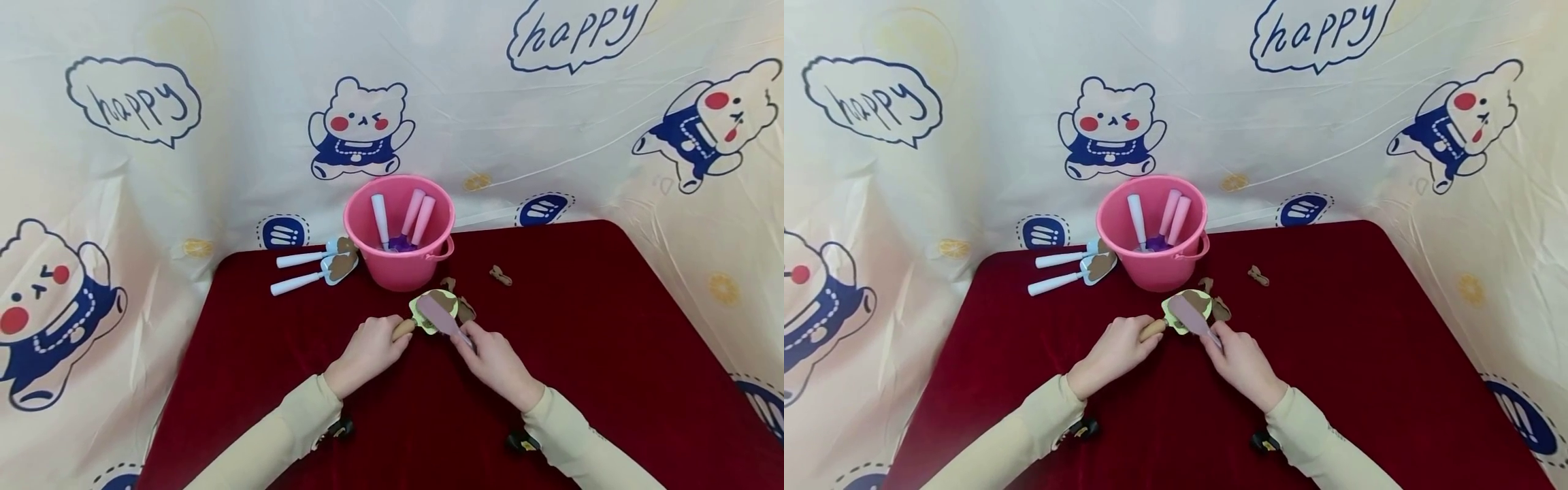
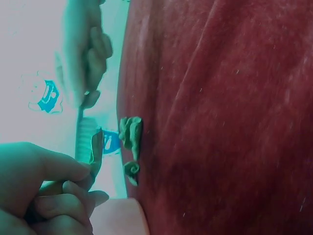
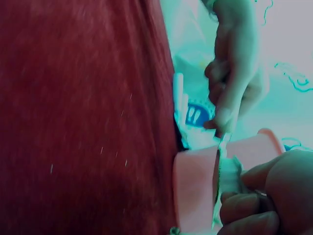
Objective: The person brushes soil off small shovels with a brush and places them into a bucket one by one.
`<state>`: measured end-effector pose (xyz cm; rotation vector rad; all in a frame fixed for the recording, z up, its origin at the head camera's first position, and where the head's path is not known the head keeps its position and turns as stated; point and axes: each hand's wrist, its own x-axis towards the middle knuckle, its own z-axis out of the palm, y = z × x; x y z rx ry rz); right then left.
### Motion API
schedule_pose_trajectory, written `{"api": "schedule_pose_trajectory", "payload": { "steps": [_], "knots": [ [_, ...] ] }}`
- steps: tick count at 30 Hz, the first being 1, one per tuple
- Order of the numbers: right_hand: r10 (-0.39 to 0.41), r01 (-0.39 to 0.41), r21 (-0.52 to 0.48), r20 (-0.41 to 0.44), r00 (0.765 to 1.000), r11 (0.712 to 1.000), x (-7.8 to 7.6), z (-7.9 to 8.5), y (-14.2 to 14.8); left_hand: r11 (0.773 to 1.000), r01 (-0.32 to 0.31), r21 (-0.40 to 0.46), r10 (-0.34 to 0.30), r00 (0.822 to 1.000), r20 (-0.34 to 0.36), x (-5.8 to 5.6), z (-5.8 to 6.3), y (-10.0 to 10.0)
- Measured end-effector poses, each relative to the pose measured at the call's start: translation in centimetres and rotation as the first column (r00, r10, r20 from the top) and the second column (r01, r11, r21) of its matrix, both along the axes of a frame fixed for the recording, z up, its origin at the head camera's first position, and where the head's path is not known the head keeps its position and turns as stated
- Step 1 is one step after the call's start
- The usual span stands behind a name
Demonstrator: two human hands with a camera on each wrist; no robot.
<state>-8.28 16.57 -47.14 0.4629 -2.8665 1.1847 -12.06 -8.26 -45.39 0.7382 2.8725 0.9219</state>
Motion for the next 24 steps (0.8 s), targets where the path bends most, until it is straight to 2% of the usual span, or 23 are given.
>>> {"api": "schedule_pose_trajectory", "payload": {
  "steps": [3,6,11,14,17,20,24],
  "knots": [
    [-0.041,0.041,0.008,-0.003,0.999,0.999,-0.2,-0.2,0.4,1.000,-0.003,0.014,0.003,1.000,0.019,-0.1,0.0,-0.2],
    [-0.032,0.032,-0.005,-0.003,0.999,0.999,-0.2,-0.5,0.6,1.000,0.001,0.007,-0.001,0.999,0.042,-0.1,-0.1,-0.3],
    [0.077,-0.078,-0.060,-0.015,0.997,0.995,-0.1,-1.0,1.3,1.000,-0.024,-0.021,0.024,0.999,0.022,-0.4,-0.1,-0.5],
    [0.126,-0.128,-0.057,-0.042,0.991,0.990,-0.1,-1.2,1.7,0.999,-0.048,-0.021,0.048,0.999,0.007,-0.7,0.2,-0.6],
    [0.107,-0.108,-0.028,-0.062,0.992,0.994,-0.3,-1.2,2.0,0.999,-0.043,-0.013,0.043,0.999,0.001,-0.8,0.3,-0.8],
    [0.051,-0.052,-0.005,-0.062,0.997,0.999,-0.6,-1.0,2.1,1.000,-0.028,-0.012,0.028,1.000,0.001,-0.9,0.3,-0.8],
    [0.026,-0.027,-0.017,-0.056,0.998,0.999,-0.8,-0.7,2.1,1.000,-0.024,-0.014,0.024,1.000,0.014,-0.9,0.2,-0.7]
  ]
}}
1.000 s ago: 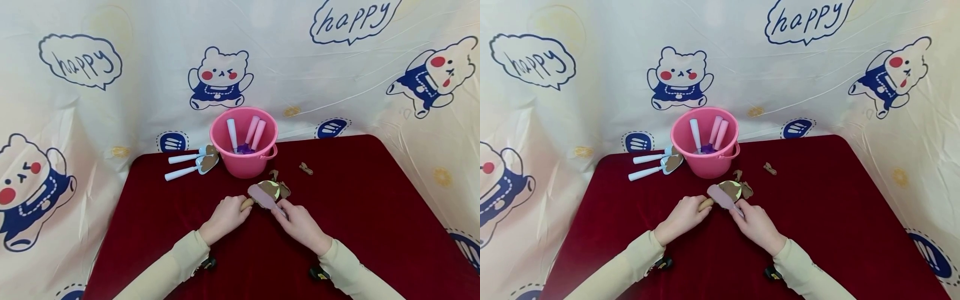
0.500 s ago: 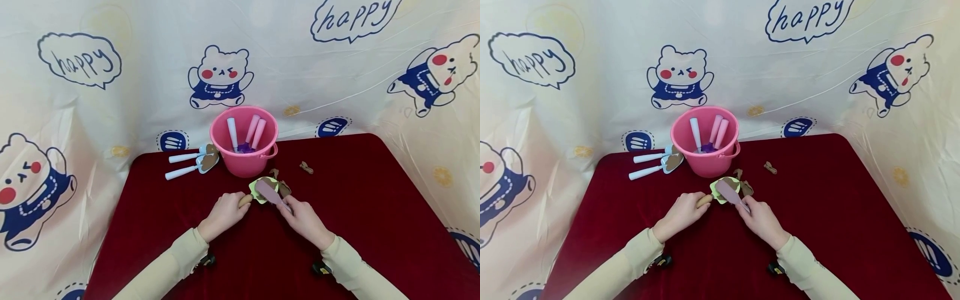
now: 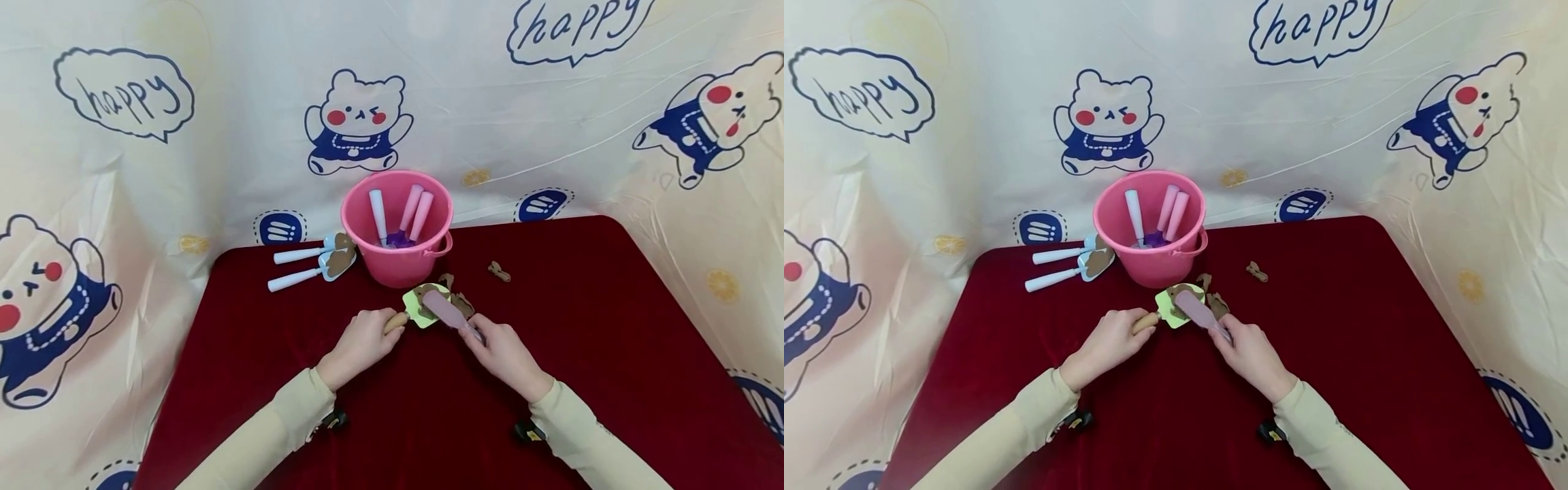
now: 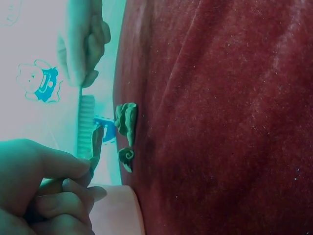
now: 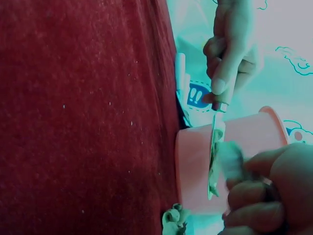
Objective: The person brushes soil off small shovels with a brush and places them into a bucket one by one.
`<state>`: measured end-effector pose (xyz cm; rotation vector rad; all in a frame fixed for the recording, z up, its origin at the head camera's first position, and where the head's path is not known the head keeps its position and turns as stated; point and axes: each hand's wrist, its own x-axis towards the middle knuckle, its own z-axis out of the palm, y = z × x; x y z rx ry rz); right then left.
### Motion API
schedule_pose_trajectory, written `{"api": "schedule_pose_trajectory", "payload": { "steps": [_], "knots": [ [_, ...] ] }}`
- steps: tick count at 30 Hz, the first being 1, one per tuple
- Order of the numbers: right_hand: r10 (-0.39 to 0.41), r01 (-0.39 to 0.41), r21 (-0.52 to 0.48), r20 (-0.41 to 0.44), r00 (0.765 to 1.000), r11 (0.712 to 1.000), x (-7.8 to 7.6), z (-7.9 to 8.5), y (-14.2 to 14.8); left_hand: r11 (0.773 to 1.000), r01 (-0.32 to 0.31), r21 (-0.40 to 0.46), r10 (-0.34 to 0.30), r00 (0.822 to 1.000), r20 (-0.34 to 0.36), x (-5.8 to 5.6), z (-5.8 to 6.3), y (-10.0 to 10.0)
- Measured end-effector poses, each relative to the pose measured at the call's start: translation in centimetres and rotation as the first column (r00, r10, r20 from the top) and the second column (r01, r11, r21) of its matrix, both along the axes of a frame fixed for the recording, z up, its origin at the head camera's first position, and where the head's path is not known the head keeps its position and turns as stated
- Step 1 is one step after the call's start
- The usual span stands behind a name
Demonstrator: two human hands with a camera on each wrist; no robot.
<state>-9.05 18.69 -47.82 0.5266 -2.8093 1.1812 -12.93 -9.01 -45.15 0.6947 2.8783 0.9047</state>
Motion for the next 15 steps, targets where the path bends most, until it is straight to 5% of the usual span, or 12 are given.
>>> {"api": "schedule_pose_trajectory", "payload": {
  "steps": [6,15],
  "knots": [
    [0.091,-0.091,-0.003,-0.031,0.995,0.996,0.18,0.09,-0.27,1.000,-0.008,-0.007,0.008,1.000,-0.015,-0.15,0.14,0.05],
    [-0.040,0.040,0.019,-0.006,0.999,0.999,0.12,0.08,0.02,1.000,0.011,0.024,-0.013,0.999,0.045,0.08,0.14,-0.15]
  ]
}}
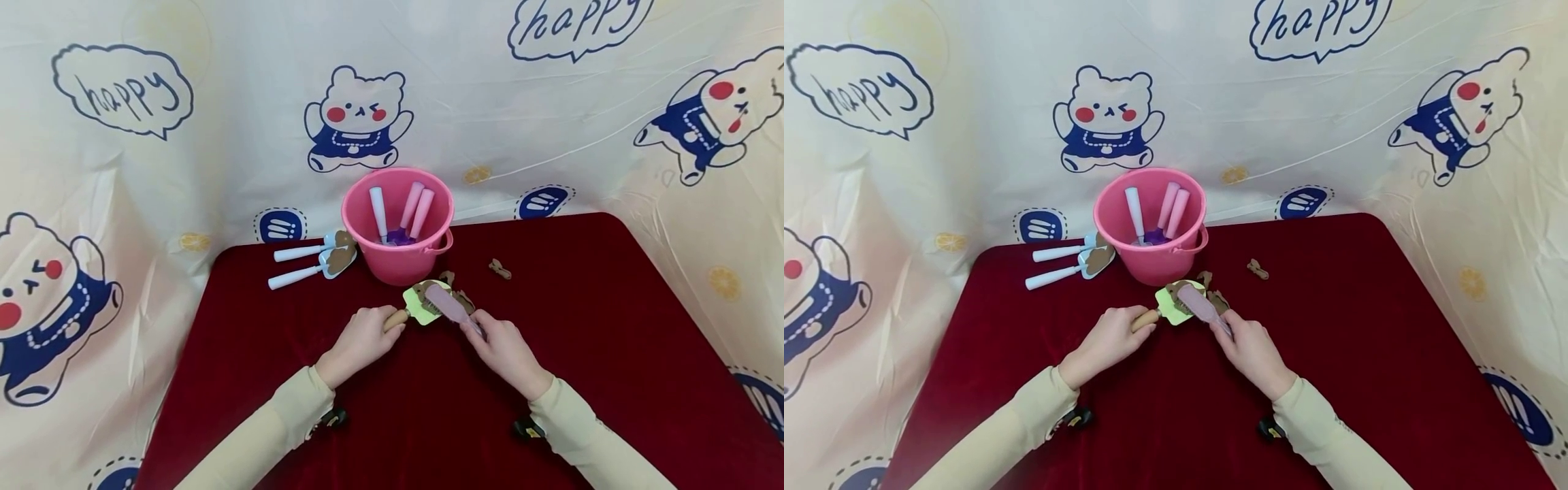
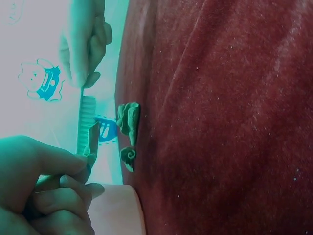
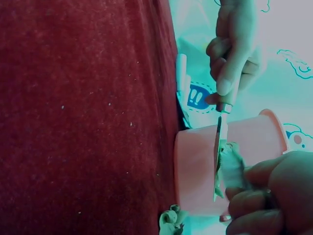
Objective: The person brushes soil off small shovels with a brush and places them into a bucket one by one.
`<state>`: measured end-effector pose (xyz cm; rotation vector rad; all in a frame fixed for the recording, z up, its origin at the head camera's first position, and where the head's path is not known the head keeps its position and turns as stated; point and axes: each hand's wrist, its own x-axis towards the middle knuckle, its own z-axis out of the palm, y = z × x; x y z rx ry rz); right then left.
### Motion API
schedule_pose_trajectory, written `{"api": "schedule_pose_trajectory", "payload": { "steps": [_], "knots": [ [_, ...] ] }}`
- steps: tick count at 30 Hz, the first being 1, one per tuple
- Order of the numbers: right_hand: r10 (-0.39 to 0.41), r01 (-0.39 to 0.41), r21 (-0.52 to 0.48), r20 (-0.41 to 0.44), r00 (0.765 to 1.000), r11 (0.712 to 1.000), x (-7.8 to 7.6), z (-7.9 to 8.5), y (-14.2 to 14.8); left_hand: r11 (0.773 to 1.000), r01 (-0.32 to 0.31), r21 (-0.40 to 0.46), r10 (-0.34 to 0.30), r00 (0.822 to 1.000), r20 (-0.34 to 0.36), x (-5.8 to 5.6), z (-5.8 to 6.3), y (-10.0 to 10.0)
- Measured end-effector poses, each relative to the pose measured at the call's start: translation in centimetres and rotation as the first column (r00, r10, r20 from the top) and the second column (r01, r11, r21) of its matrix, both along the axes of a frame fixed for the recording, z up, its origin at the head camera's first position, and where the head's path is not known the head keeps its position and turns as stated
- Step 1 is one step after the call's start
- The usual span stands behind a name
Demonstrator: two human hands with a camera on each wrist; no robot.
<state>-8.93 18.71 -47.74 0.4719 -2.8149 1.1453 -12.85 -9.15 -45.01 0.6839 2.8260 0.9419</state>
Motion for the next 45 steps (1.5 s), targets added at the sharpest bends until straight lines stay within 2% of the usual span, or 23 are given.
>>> {"api": "schedule_pose_trajectory", "payload": {
  "steps": [3,7,13,17,21,24,26,32,37,41,45],
  "knots": [
    [0.048,-0.049,-0.033,-0.006,0.999,0.998,0.0,0.1,0.0,1.000,-0.005,-0.008,0.005,1.000,-0.009,-0.1,0.0,0.0],
    [0.111,-0.112,-0.022,-0.025,0.993,0.993,0.1,0.0,-0.1,1.000,-0.014,-0.026,0.013,1.000,-0.021,-0.2,0.0,0.1],
    [0.026,-0.026,0.037,-0.008,1.000,0.999,-0.2,-0.1,0.1,1.000,0.001,-0.014,-0.001,1.000,-0.020,0.0,0.0,0.0],
    [0.003,-0.004,-0.016,-0.012,1.000,1.000,-0.1,0.1,-0.2,1.000,-0.002,-0.010,0.002,1.000,-0.019,0.1,-0.1,0.1],
    [0.065,-0.069,-0.083,-0.040,0.997,0.994,0.0,-0.1,-0.8,1.000,-0.002,-0.031,0.001,1.000,-0.028,0.2,-0.2,0.3],
    [0.115,-0.117,-0.065,-0.045,0.992,0.991,0.2,-0.5,-1.3,0.999,0.018,-0.035,-0.019,0.999,-0.027,0.4,-0.3,0.5],
    [0.104,-0.106,-0.045,-0.039,0.994,0.993,0.3,-0.8,-1.4,0.999,0.028,-0.030,-0.028,0.999,-0.027,0.5,-0.3,0.6],
    [0.009,-0.009,-0.013,-0.030,1.000,1.000,0.3,-1.3,-1.1,1.000,0.005,-0.025,-0.006,0.999,-0.047,0.7,-0.5,0.4],
    [-0.011,0.011,-0.045,0.000,1.000,0.999,0.1,-1.4,-1.2,1.000,-0.001,-0.024,0.000,0.999,-0.038,0.7,-0.7,0.3],
    [0.041,-0.041,-0.093,0.001,0.999,0.995,0.1,-1.1,-1.5,0.999,-0.022,-0.033,0.021,0.999,-0.032,0.7,-0.5,0.3],
    [0.110,-0.110,-0.057,-0.018,0.994,0.992,0.0,-1.0,-1.7,0.999,-0.020,-0.040,0.020,1.000,-0.009,0.6,0.0,0.3]
  ]
}}
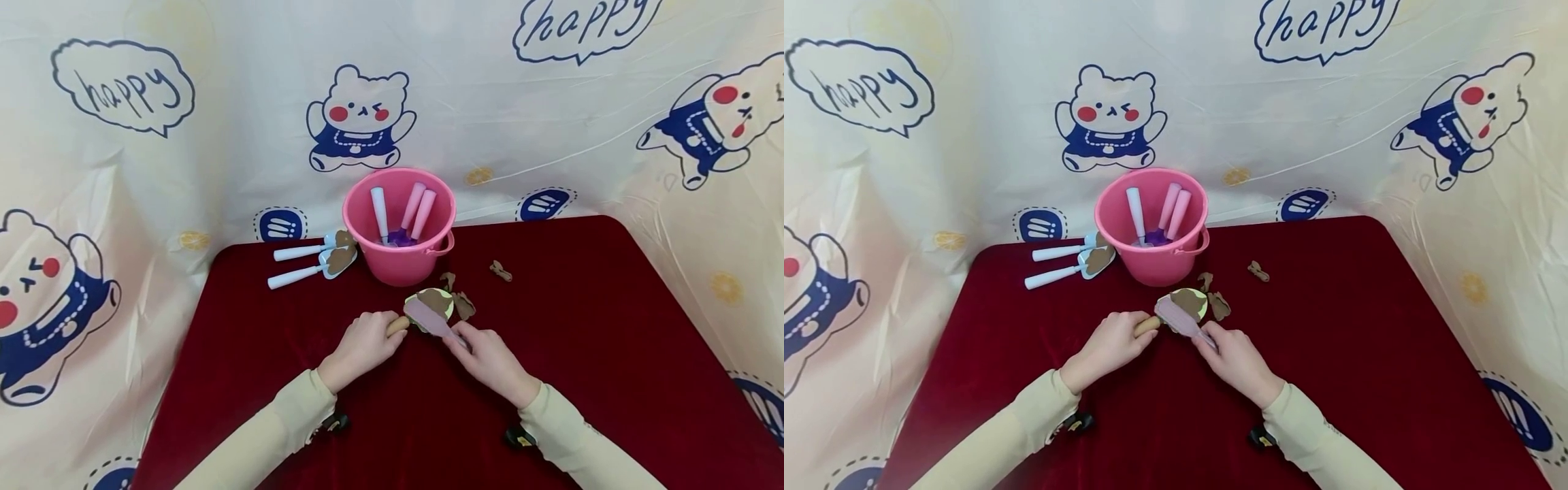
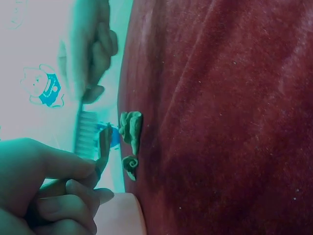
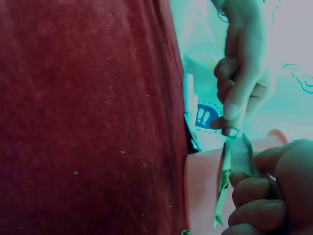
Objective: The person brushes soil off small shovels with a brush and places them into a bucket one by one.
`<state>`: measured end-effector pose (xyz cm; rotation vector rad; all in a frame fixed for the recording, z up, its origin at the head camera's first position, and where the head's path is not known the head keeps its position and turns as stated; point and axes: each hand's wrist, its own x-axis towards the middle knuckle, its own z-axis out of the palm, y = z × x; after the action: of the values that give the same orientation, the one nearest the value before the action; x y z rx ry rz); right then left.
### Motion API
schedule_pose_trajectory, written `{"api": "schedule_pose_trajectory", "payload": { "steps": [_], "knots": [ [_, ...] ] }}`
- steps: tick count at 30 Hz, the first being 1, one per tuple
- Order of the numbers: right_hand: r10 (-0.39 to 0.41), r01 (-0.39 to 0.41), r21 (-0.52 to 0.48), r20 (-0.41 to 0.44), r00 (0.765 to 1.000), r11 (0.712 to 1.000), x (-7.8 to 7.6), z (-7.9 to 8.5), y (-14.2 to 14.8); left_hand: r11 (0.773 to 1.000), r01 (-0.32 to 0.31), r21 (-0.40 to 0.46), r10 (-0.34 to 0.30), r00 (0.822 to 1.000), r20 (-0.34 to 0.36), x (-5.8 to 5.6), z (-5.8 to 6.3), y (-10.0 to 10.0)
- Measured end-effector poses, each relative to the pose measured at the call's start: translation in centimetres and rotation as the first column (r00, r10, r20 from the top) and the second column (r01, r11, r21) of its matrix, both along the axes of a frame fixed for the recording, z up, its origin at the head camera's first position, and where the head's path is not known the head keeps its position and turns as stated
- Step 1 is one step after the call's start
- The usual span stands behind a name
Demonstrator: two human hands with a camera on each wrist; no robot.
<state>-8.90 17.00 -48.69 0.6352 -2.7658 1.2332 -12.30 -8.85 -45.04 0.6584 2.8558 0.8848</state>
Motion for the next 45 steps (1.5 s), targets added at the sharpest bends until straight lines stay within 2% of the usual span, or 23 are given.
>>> {"api": "schedule_pose_trajectory", "payload": {
  "steps": [2,9,11,16,18,23,26,29,34,40,45],
  "knots": [
    [-0.004,0.005,0.026,-0.004,1.000,1.000,-0.1,0.1,0.1,1.000,0.005,0.002,-0.005,1.000,0.013,0.0,0.2,0.0],
    [-0.134,0.133,0.050,0.018,0.991,0.990,-0.7,0.6,1.5,1.000,0.015,0.018,-0.015,0.999,0.034,-0.1,0.2,-0.3],
    [-0.122,0.122,0.020,0.024,0.992,0.992,-0.6,0.7,1.6,1.000,0.015,0.015,-0.016,0.999,0.039,-0.1,0.2,-0.3],
    [-0.019,0.019,-0.010,-0.002,1.000,1.000,-0.2,0.3,1.2,1.000,0.027,0.009,-0.027,0.999,0.030,-0.1,0.2,-0.1],
    [-0.020,0.020,0.010,-0.013,1.000,1.000,-0.2,0.3,1.0,1.000,0.026,0.015,-0.026,0.999,0.025,-0.1,0.3,-0.1],
    [-0.095,0.096,0.062,-0.022,0.995,0.993,-0.2,0.6,1.1,1.000,0.016,0.020,-0.017,1.000,0.022,0.0,0.7,0.0],
    [-0.113,0.113,0.061,-0.019,0.993,0.992,-0.3,0.7,1.0,0.999,0.018,0.031,-0.018,0.999,0.028,0.0,0.5,0.0],
    [-0.091,0.092,0.030,-0.012,0.996,0.995,-0.2,0.6,0.7,0.999,0.020,0.042,-0.022,0.999,0.046,0.1,0.4,0.1],
    [-0.002,0.002,0.002,0.027,1.000,1.000,-0.2,0.5,0.4,0.998,0.037,0.055,-0.040,0.998,0.056,0.1,0.4,0.2],
    [-0.092,0.092,0.043,0.007,0.996,0.995,-0.4,0.5,1.3,0.998,0.023,0.065,-0.027,0.998,0.061,0.3,0.5,-0.1],
    [-0.117,0.117,0.059,-0.003,0.993,0.991,-0.3,0.6,1.4,0.996,0.027,0.082,-0.033,0.997,0.066,0.3,0.4,0.0]
  ]
}}
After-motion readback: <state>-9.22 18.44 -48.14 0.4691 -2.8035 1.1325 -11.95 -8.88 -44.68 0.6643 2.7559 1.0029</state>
